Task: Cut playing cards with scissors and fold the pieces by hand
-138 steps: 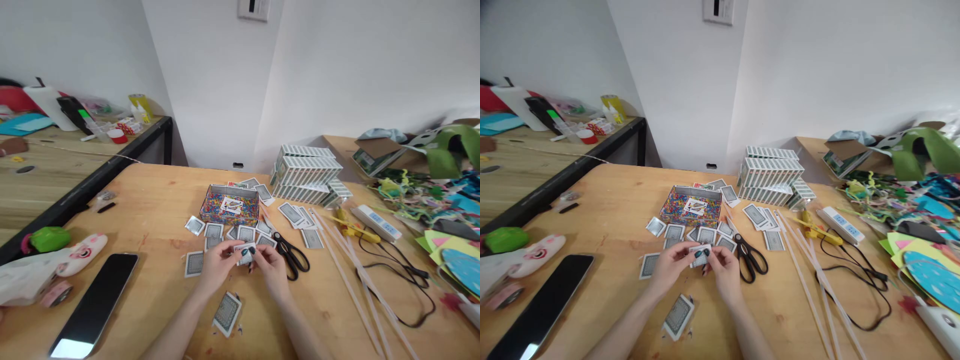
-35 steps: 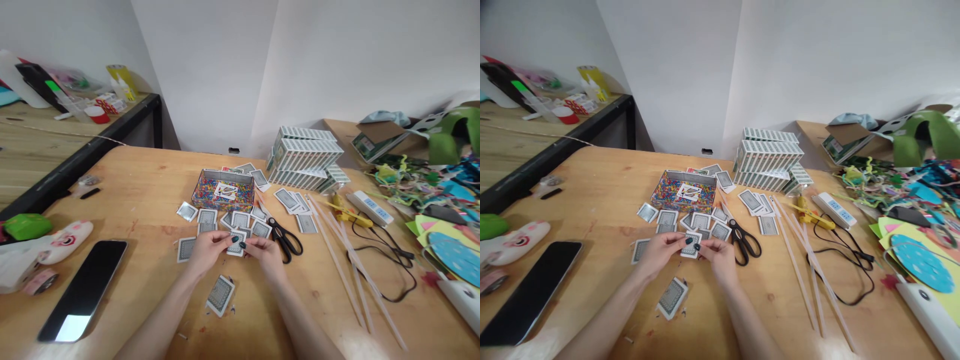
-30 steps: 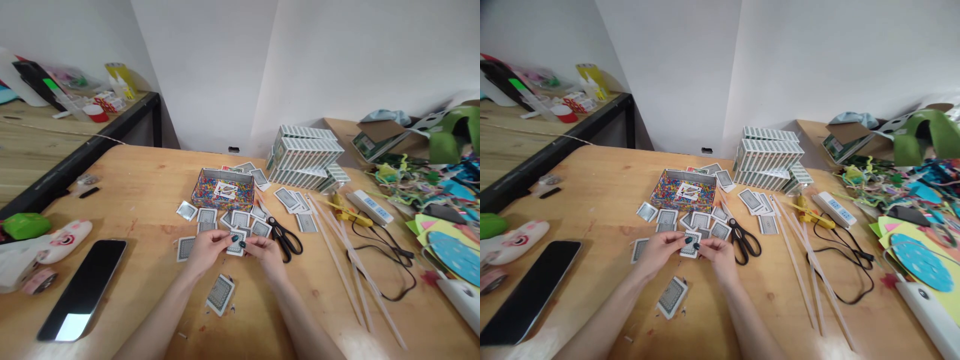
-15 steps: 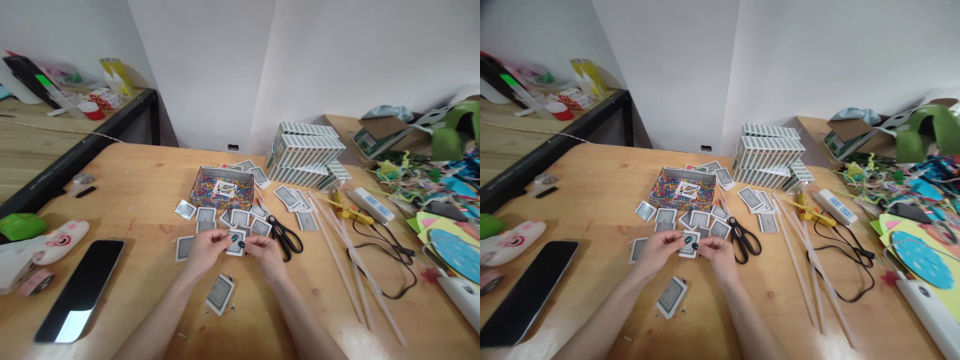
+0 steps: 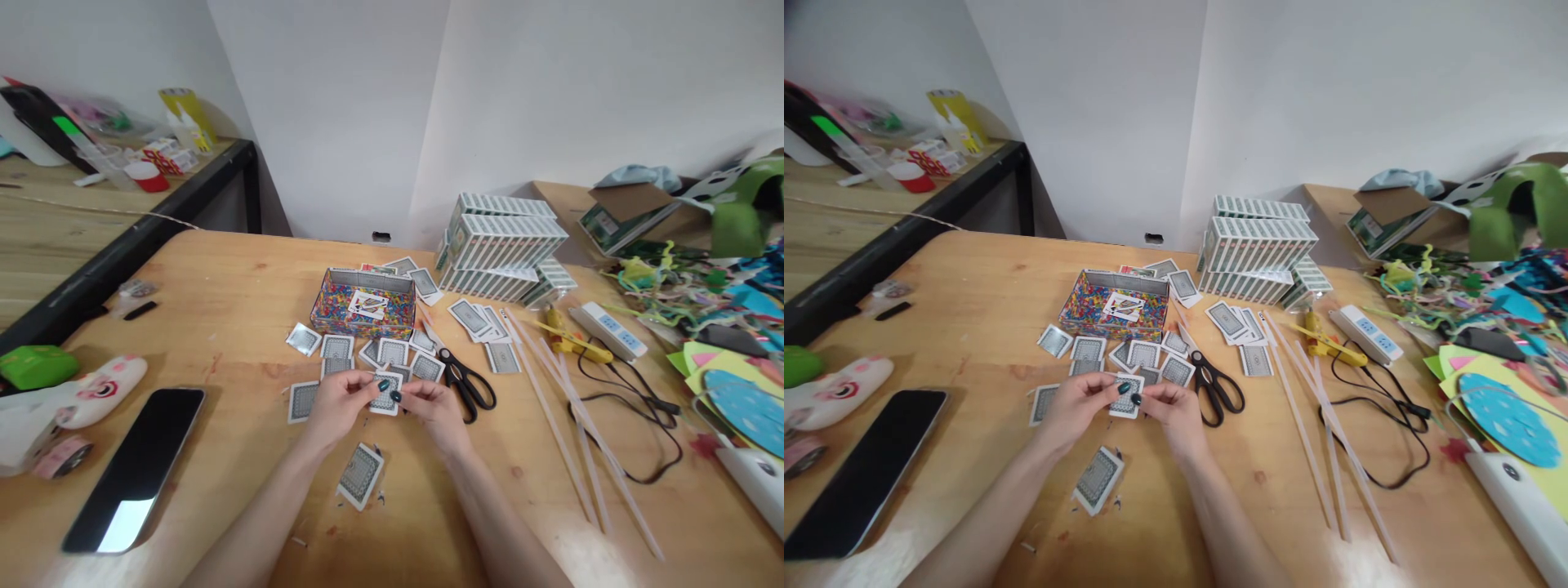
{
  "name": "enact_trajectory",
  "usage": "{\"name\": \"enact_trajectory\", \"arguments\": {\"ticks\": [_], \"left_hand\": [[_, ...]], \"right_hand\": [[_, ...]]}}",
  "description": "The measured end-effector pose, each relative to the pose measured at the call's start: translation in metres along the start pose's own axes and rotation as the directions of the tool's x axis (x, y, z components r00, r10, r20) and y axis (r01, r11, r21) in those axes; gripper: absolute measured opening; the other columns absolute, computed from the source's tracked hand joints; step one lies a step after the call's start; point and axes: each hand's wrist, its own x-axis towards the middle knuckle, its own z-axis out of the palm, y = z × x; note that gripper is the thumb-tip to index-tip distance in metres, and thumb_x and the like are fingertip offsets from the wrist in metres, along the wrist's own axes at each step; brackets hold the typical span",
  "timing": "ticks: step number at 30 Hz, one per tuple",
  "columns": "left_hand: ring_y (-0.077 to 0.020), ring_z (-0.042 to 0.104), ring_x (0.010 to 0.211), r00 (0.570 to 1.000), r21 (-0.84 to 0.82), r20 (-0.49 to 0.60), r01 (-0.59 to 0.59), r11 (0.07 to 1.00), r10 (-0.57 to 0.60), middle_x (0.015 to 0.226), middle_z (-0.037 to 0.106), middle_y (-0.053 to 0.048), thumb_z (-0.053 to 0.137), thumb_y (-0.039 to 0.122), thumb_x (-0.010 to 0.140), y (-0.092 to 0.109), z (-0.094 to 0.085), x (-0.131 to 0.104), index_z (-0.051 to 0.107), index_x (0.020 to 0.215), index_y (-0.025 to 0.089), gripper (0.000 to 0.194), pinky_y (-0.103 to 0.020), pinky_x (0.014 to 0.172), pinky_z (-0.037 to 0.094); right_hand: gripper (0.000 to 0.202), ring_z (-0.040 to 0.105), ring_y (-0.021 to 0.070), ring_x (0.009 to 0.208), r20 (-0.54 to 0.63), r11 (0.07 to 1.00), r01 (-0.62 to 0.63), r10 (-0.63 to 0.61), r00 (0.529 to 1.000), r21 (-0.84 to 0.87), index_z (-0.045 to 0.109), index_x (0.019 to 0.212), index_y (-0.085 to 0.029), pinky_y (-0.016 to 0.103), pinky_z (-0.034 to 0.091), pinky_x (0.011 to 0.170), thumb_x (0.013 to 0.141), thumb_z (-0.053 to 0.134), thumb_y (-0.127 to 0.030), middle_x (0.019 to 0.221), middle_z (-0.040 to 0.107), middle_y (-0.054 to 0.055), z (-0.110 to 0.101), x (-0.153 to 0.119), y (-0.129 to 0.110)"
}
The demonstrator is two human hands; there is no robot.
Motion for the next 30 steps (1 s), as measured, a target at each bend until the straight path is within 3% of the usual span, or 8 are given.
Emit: {"name": "enact_trajectory", "arguments": {"ticks": [17, 24, 27, 30], "left_hand": [[-0.0111, 0.049, 0.057, 0.999, 0.02, 0.026, -0.021, 1.0, 0.02, 0.058, 0.058, 0.002, 0.066, 0.033, 0.064, 0.0, -0.001, 0.001, 0.062, 0.06, 0.013, 0.02, -0.02, 0.056, 0.037], [-0.0125, 0.053, 0.06, 0.978, 0.193, 0.041, -0.209, 0.959, 0.205, 0.064, 0.06, 0.001, 0.06, 0.03, 0.071, -0.003, -0.001, 0.0, 0.063, 0.069, 0.015, 0.015, -0.022, 0.057, 0.041], [-0.0145, 0.057, 0.067, 0.907, 0.35, -0.039, -0.381, 0.856, 0.419, 0.074, 0.065, -0.002, 0.058, 0.025, 0.074, -0.001, 0.0, -0.005, 0.064, 0.074, 0.017, 0.01, -0.024, 0.064, 0.045], [-0.0172, 0.059, 0.077, 0.745, 0.533, -0.026, -0.554, 0.64, 0.667, 0.079, 0.068, -0.004, 0.058, 0.019, 0.074, 0.001, 0.001, -0.009, 0.066, 0.078, 0.021, 0.009, -0.03, 0.075, 0.046]], "right_hand": [[0.017, 0.059, 0.0134, 0.057, -0.002, 0.994, 0.058, -0.058, 0.998, -0.094, 0.071, 0.064, -0.017, 0.025, 0.044, 0.059, 0.052, 0.078, -0.026, 0.063, 0.069, 0.001, -0.004, 0.002, 0.002], [0.017, 0.059, 0.014, 0.06, 0.007, 0.981, 0.141, -0.141, 0.99, -0.132, 0.068, 0.067, -0.016, 0.025, 0.045, 0.061, 0.057, 0.076, -0.027, 0.065, 0.067, 0.002, -0.002, -0.002, -0.004], [0.019, 0.059, 0.0147, 0.067, -0.002, 0.964, 0.227, -0.23, 0.973, -0.135, 0.067, 0.073, -0.017, 0.026, 0.047, 0.065, 0.061, 0.074, -0.029, 0.072, 0.066, 0.002, -0.001, -0.001, -0.006], [0.024, 0.06, 0.0163, 0.065, -0.031, 0.98, 0.184, -0.187, 0.982, -0.078, 0.067, 0.073, -0.017, 0.029, 0.049, 0.064, 0.066, 0.07, -0.039, 0.071, 0.066, 0.003, -0.001, 0.0, -0.005]]}}
